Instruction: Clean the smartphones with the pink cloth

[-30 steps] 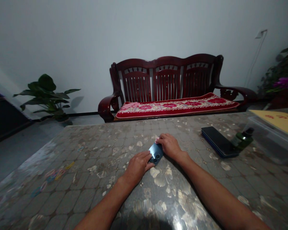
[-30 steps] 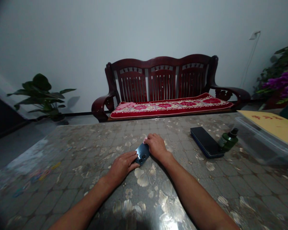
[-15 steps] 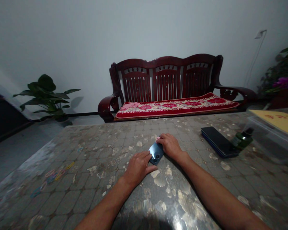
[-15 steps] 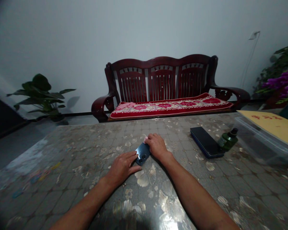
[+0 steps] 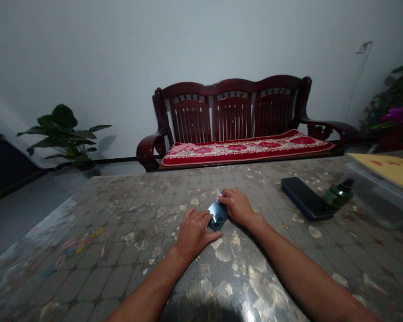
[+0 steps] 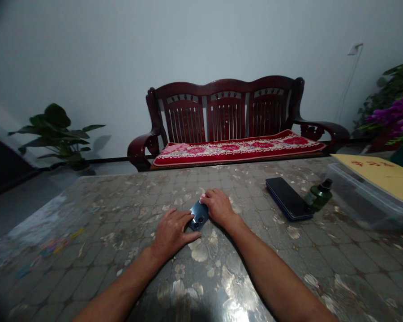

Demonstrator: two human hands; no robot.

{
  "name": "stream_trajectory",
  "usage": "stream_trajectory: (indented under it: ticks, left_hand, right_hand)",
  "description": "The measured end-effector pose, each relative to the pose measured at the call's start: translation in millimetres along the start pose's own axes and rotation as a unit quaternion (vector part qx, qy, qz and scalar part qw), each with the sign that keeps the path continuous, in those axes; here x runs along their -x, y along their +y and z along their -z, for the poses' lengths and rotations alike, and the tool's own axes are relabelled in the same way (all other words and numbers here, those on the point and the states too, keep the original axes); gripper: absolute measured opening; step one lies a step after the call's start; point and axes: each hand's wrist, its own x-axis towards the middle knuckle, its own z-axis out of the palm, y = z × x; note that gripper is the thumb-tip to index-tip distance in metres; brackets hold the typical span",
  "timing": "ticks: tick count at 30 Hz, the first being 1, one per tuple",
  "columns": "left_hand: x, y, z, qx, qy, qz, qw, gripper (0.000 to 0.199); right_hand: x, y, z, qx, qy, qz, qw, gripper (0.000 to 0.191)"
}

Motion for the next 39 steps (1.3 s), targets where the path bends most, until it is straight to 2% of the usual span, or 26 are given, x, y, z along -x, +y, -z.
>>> stream_trajectory:
  ticks: [3, 8, 14, 20, 22, 27, 32, 36, 39]
  left_hand:
    - [-2, 1, -2.1, -0.008, 0.0, 0.007, 1.0, 0.048]
    - [-3, 4, -2.4, -0.005, -0.019, 0.022, 1.0, 0.048]
    - [-4, 8, -2.0, -0.024, -0.026, 0.039, 0.999, 0.04]
    - [-5, 9, -3.1, -0.018, -0.025, 0.054, 0.998, 0.039]
    - [-6, 5, -2.3, -0.018, -0.028, 0.053, 0.998, 0.04]
    - [-11, -12, 8.2, -0.002, -0.075, 0.039, 0.996, 0.047]
    - [-14, -31, 20.4, 0.025, -0.133, 0.034, 0.99, 0.061]
    - [-12, -36, 20.5, 0.029, -0.144, 0.042, 0.988, 0.07]
    - [-13, -34, 17.3, 0.043, -0.13, 0.051, 0.989, 0.068]
  right_hand:
    - [0, 0, 0, -0.011, 0.002, 0.004, 1.0, 0.029]
    - [-1, 8, 0, 0.006, 0.005, -0.063, 0.998, 0.029]
    - [4, 3, 3, -0.027, 0.009, 0.014, 0.999, 0.03]
    - [4, 7, 11, -0.005, -0.001, -0.074, 0.997, 0.031]
    - [5, 10, 16, -0.008, -0.013, -0.082, 0.997, 0.03]
    - [5, 20, 28, -0.07, -0.076, -0.035, 0.994, 0.032]
    - [4, 31, 26, -0.107, -0.027, -0.04, 0.993, 0.037]
    - [4, 34, 18, -0.124, -0.02, -0.024, 0.992, 0.037]
    - [5, 34, 18, -0.135, -0.028, -0.02, 0.99, 0.037]
